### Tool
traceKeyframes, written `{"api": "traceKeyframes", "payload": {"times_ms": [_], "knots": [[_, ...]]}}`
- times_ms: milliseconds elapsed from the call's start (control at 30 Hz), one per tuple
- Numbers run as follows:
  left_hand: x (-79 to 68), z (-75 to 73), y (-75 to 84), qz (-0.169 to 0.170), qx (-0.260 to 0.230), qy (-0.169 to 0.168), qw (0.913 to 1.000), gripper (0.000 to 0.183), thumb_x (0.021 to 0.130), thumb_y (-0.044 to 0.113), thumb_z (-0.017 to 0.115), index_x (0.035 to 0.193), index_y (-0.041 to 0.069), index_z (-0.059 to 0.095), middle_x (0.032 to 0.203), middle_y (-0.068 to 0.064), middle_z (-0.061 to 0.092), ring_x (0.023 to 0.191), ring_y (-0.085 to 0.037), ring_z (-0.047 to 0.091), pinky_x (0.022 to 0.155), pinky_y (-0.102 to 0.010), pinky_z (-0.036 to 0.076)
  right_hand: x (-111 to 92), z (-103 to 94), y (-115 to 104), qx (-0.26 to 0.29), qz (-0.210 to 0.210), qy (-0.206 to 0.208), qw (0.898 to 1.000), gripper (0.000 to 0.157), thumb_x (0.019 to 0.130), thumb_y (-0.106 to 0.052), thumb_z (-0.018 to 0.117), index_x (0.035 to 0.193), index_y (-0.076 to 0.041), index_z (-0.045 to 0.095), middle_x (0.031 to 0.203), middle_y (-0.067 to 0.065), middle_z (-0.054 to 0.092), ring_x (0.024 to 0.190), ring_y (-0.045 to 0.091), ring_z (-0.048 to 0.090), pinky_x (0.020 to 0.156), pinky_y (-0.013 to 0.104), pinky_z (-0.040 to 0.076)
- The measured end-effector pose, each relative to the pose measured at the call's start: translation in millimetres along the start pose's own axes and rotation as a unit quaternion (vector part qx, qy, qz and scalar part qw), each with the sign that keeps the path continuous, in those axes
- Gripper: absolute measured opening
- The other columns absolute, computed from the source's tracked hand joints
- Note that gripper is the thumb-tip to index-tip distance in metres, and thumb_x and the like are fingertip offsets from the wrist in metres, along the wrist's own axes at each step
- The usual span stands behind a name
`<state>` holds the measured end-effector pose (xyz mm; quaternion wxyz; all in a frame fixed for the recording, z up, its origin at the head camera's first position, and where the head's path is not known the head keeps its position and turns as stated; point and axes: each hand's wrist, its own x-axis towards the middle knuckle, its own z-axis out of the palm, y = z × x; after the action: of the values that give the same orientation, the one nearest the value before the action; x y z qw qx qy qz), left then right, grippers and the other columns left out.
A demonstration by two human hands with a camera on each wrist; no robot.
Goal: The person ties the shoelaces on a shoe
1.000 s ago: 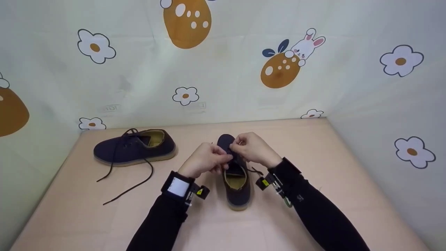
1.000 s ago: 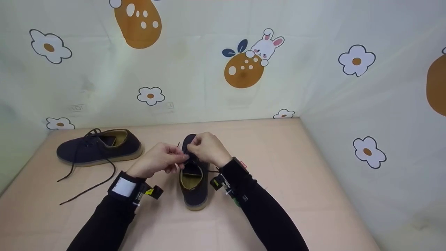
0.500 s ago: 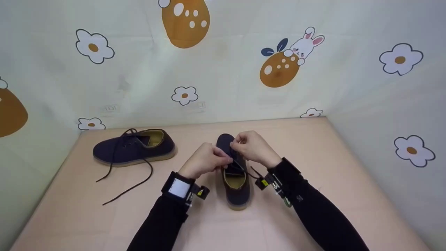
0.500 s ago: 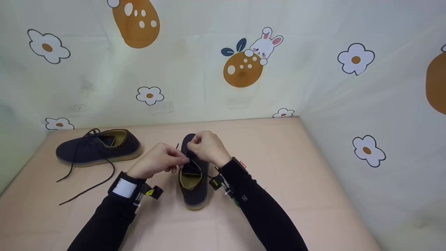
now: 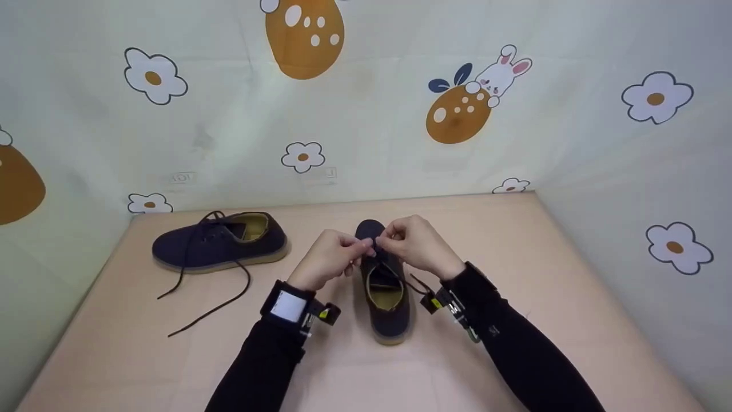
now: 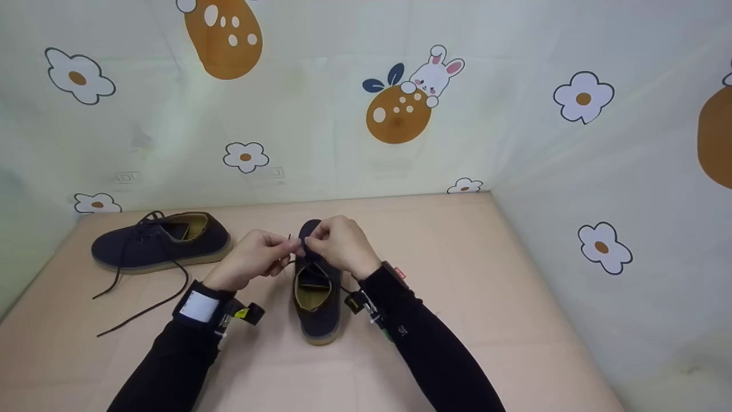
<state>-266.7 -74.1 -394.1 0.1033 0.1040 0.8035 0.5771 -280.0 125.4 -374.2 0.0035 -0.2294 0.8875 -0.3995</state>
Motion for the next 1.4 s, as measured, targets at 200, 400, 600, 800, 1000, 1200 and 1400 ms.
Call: {"api": "traceKeyframes", "payload": {"times_ms": [200, 400, 600, 800, 1000, 1200, 1400], "knots": [[0.7, -0.1, 0.6, -0.031, -0.024, -0.008, 0.9992, 0.044, 0.098, 0.041, 0.062, 0.076, 0.003, 0.072, 0.056, 0.000, 0.054, 0.041, -0.008, 0.045, 0.037, -0.020, 0.026, -7.9, 2.3, -3.6, -0.008, -0.042, -0.010, 0.999, 0.008, 0.091, -0.020, 0.074, 0.086, -0.013, 0.076, 0.073, -0.008, 0.068, 0.066, 0.008, 0.059, 0.061, 0.025, 0.047], [0.4, -3.2, 0.6, -0.021, -0.024, -0.024, 0.9992, 0.020, 0.093, 0.024, 0.071, 0.089, 0.005, 0.075, 0.061, -0.003, 0.057, 0.043, -0.007, 0.047, 0.038, -0.018, 0.027, -20.9, 1.6, -1.2, 0.005, -0.056, -0.005, 0.998, 0.006, 0.089, -0.018, 0.076, 0.088, -0.013, 0.078, 0.075, -0.009, 0.070, 0.068, 0.007, 0.062, 0.062, 0.024, 0.049], [0.5, -5.2, 1.5, -0.015, -0.012, -0.023, 0.9995, 0.016, 0.091, 0.020, 0.071, 0.089, 0.004, 0.075, 0.064, -0.002, 0.058, 0.044, -0.008, 0.050, 0.039, -0.018, 0.030, -34.0, 6.3, 1.0, -0.080, -0.066, 0.017, 0.994, 0.005, 0.086, -0.016, 0.079, 0.083, -0.012, 0.077, 0.070, -0.008, 0.067, 0.060, 0.004, 0.057, 0.058, 0.024, 0.047], [-0.7, -6.4, 2.1, -0.014, -0.010, -0.022, 0.9996, 0.014, 0.091, 0.016, 0.071, 0.090, 0.003, 0.075, 0.067, -0.002, 0.059, 0.043, -0.008, 0.050, 0.040, -0.018, 0.034, -38.1, 11.7, -2.1, -0.165, -0.062, 0.019, 0.984, 0.007, 0.082, -0.015, 0.081, 0.078, -0.014, 0.076, 0.069, -0.009, 0.065, 0.061, 0.006, 0.055, 0.061, 0.028, 0.047], [-1.7, -6.1, 1.4, -0.005, -0.011, -0.020, 0.9997, 0.012, 0.091, 0.013, 0.071, 0.090, 0.001, 0.074, 0.069, -0.002, 0.060, 0.044, -0.008, 0.050, 0.042, -0.019, 0.040, -41.4, 3.8, -2.8, -0.181, -0.077, 0.006, 0.981, 0.007, 0.081, -0.010, 0.078, 0.077, -0.013, 0.074, 0.069, -0.009, 0.061, 0.062, 0.008, 0.052, 0.061, 0.028, 0.045], [-2.3, -6.1, 2.4, -0.010, -0.001, -0.025, 0.9997, 0.011, 0.091, 0.012, 0.071, 0.090, 0.002, 0.075, 0.073, -0.005, 0.062, 0.045, -0.009, 0.050, 0.043, -0.020, 0.041, -41.1, -8.1, 1.1, -0.165, -0.084, 0.006, 0.983, 0.009, 0.083, -0.008, 0.075, 0.077, -0.014, 0.072, 0.070, -0.009, 0.061, 0.062, 0.007, 0.053, 0.061, 0.027, 0.046], [-3.4, -5.7, 2.7, 0.003, 0.010, -0.027, 0.9996, 0.011, 0.091, 0.010, 0.070, 0.088, 0.001, 0.075, 0.081, -0.008, 0.067, 0.046, -0.009, 0.051, 0.045, -0.020, 0.043, -37.2, -13.2, 4.3, -0.147, -0.085, 0.010, 0.985, 0.006, 0.086, -0.009, 0.074, 0.080, -0.012, 0.073, 0.072, -0.008, 0.066, 0.063, 0.005, 0.059, 0.061, 0.026, 0.050]]}}
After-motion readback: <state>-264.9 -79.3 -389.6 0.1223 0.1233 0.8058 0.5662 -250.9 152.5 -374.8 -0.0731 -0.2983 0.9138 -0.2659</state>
